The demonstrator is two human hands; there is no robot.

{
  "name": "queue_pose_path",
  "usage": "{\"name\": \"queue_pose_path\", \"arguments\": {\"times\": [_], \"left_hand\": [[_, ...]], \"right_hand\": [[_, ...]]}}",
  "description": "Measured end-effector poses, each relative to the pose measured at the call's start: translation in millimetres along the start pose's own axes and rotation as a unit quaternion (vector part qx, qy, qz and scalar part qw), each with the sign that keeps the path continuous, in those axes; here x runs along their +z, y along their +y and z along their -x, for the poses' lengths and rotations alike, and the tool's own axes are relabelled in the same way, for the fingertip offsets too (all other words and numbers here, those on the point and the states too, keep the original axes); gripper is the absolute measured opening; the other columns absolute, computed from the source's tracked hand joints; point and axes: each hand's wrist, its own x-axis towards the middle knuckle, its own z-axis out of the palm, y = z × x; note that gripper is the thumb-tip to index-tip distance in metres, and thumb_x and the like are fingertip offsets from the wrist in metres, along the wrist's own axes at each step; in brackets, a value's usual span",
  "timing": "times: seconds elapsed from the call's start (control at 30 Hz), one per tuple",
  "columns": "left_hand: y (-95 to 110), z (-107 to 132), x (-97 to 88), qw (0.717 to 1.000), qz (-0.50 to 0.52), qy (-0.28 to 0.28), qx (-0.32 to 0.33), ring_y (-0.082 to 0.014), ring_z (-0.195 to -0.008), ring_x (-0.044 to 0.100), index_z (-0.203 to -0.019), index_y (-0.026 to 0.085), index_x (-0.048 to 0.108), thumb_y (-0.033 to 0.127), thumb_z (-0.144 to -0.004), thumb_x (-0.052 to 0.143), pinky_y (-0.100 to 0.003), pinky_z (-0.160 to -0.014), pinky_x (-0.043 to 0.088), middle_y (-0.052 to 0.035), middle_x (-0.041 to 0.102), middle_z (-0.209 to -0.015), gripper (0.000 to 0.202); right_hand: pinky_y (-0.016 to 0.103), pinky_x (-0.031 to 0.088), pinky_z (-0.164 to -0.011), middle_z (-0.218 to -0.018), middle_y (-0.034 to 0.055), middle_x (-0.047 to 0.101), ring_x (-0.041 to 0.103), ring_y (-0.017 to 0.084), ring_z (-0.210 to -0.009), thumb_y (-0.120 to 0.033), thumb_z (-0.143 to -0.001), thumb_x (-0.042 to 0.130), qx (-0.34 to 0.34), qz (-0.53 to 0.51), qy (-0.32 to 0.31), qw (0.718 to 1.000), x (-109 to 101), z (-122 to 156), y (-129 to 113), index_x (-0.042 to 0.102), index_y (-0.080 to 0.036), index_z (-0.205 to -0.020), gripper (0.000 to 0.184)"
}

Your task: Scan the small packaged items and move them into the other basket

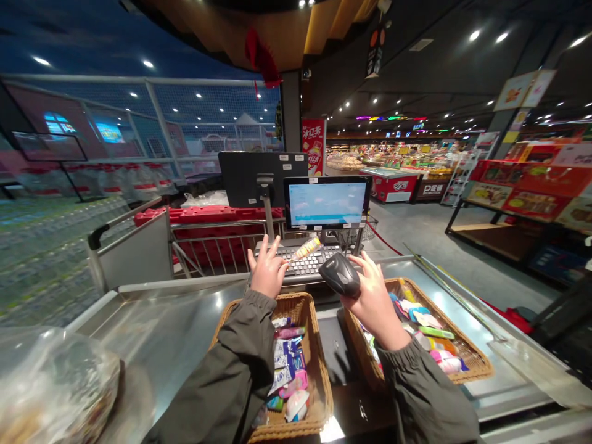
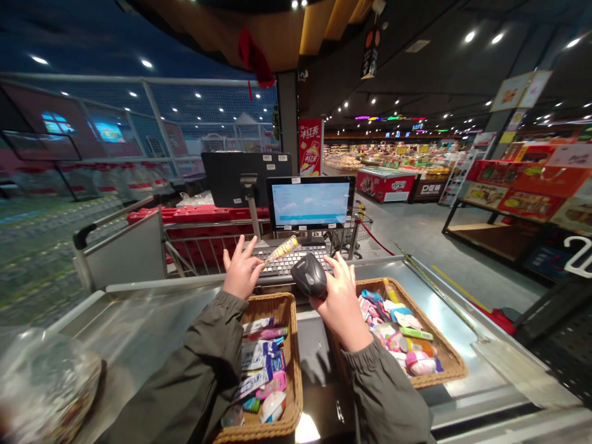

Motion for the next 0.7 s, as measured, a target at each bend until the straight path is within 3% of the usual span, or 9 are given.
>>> {"name": "queue_pose_path", "arguments": {"times": [0.33,0.7], "left_hand": [[-20.1,23.3,-10.4,0.999,-0.023,-0.030,-0.013,-0.0332,-0.149,0.021,-0.072,0.020,0.065,0.021,-0.090,0.055,-0.073,-0.113,0.010,-0.0050,0.040,-0.154,0.021],[-56.0,81.9,-13.8,0.991,-0.053,-0.108,-0.060,-0.0330,-0.148,0.024,-0.072,0.020,0.066,0.016,-0.088,0.055,-0.074,-0.112,0.012,-0.0050,0.043,-0.152,0.020]], "right_hand": [[0.072,0.023,-0.110,-0.141,0.0181,0.048,0.024,0.043,-0.144,-0.020,-0.068,0.061,-0.008,0.002,-0.016,1.000,16.7,0.5,-3.3,0.065,-0.017,-0.113,0.045],[0.069,0.024,-0.112,-0.139,0.0178,0.051,0.027,0.041,-0.144,-0.019,-0.070,0.060,-0.011,-0.031,-0.046,0.998,35.1,-0.9,-25.6,0.066,-0.017,-0.110,0.040]]}}
